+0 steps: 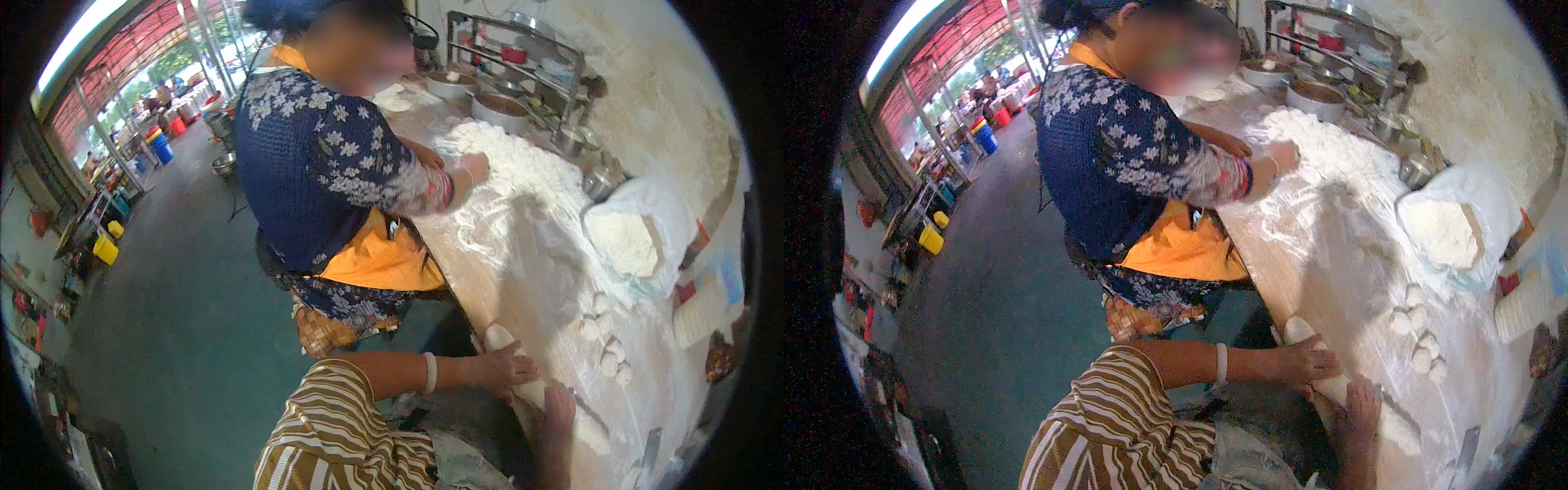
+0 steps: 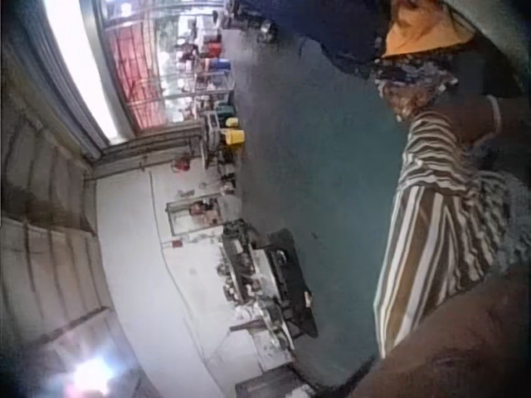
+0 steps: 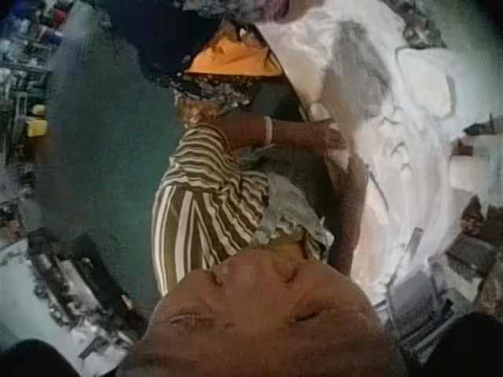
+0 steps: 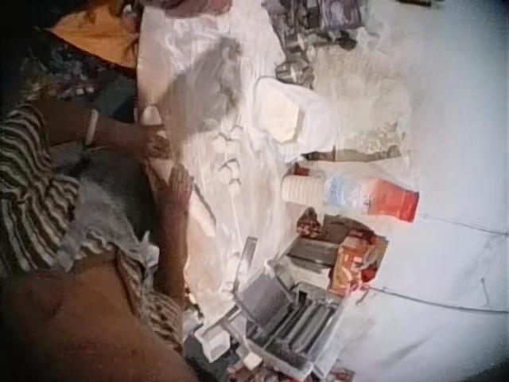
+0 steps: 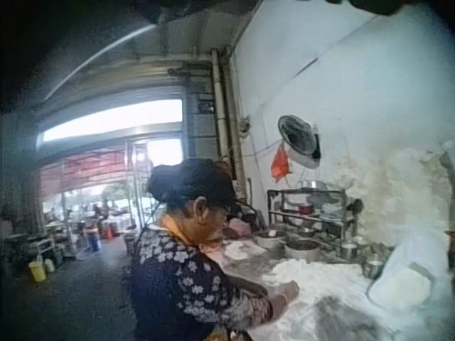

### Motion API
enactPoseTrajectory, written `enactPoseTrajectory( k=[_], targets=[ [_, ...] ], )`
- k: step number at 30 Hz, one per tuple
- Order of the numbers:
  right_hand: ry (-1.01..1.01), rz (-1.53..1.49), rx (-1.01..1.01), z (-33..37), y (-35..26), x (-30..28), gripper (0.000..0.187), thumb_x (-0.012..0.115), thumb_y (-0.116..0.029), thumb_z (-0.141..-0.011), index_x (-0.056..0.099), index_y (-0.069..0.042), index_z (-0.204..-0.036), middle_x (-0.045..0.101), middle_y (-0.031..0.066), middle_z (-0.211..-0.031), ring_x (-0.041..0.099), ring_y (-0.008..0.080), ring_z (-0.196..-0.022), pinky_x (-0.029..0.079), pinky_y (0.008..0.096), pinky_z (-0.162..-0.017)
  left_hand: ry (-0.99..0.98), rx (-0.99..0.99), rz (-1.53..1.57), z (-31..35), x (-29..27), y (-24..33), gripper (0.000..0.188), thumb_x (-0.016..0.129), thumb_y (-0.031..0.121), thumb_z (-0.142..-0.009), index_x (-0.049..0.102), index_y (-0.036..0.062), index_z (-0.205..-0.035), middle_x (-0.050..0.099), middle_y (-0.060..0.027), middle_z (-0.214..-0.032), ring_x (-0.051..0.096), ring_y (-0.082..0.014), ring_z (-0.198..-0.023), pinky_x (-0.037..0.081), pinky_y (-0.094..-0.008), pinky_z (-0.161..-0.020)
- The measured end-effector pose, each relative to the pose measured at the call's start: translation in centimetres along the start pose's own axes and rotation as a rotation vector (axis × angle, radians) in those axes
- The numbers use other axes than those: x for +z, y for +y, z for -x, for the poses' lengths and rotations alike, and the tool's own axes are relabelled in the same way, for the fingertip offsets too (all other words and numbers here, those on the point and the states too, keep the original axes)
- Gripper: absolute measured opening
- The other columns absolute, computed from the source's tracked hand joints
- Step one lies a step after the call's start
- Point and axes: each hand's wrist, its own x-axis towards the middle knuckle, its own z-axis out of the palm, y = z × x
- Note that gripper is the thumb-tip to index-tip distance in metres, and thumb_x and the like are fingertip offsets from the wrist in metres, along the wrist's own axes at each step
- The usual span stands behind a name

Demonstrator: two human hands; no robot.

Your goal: The person rolls a long piece of dough on a floured table, then repeatedly pinches off small pieces and places them in a pile. Another person works nearby at the same table.

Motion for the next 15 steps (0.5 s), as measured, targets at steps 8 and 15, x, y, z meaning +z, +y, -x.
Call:
enactPoseTrajectory(
  k=[8, 15],
  targets=[
    [0.125, -0.068, 0.013, 2.5, 16.1, 3.5, 0.07, 0.061, -0.039, -0.094, 0.046, 0.003, -0.148, 0.055, 0.027, -0.143, 0.052, 0.0432, -0.132, 0.036, 0.0499, -0.116, 0.026, -0.102, -0.025, -4.8, -0.4, -4.0, 0.057, 0.078, 0.054, -0.077, 0.064, 0.0039, -0.1, 0.066, -0.0127, -0.106, 0.064, -0.0296, -0.111, 0.048, -0.0457, -0.095],
    [0.106, -0.692, 0.302, 5.7, 10.2, -4.9, 0.064, 0.041, -0.035, -0.11, 0.034, 0.012, -0.153, 0.04, 0.0167, -0.162, 0.044, 0.0332, -0.144, 0.032, 0.0426, -0.121, 0.006, -0.126, 0.02, -8.0, -2.2, -2.3, 0.056, 0.076, 0.053, -0.078, 0.064, 0.0024, -0.098, 0.066, -0.0163, -0.102, 0.065, -0.0341, -0.107, 0.051, -0.0466, -0.09]
  ],
)
